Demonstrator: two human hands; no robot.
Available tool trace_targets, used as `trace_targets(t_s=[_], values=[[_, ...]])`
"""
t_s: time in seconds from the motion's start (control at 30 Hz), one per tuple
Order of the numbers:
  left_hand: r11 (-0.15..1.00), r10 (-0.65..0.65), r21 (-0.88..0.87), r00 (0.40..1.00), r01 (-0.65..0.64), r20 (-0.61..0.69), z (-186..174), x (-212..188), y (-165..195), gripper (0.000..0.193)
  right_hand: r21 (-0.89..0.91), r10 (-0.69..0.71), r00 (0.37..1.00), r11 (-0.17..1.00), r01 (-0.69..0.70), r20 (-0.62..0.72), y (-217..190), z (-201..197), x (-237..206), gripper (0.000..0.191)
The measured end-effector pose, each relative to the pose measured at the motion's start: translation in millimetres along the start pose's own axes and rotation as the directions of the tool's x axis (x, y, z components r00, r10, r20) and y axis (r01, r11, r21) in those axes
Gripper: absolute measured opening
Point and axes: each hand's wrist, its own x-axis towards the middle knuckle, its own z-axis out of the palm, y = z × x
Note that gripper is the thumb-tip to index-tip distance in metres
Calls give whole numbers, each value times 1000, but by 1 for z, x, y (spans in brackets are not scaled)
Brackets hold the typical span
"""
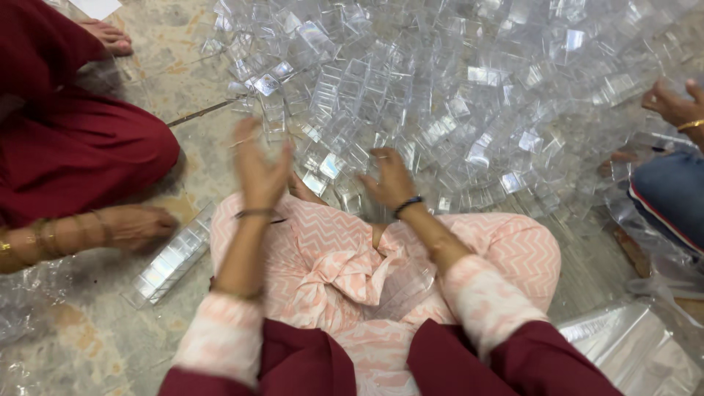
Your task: The person sits cross-legged on the floor among piles of clear plastic boxes and repeatedly picks up box bases and lids, snapping them together by hand and placing the assembled boxes aside with other completed ones.
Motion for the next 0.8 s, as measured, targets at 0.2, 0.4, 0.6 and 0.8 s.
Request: trace_targets(t_s=[0.2,0.4,0.6,0.8], values=[[985,-102,-122,983,122,155,128,-8,5,60,-147,61,997,987,-68,-54,-7,39,33,45],[983,157,-164,814,-78,559,122,-28,34,107,770,495,771,274,-576,401,51,0,15,40],[860,-139,-299,753,414,643,129,-24,74,86,334,488,837,768,-547,248,88,-44,38,64],[771,-389,-262,756,580,527,133,-18,63,84,-457,593,805,722,-520,20,118,-51,144,82]])
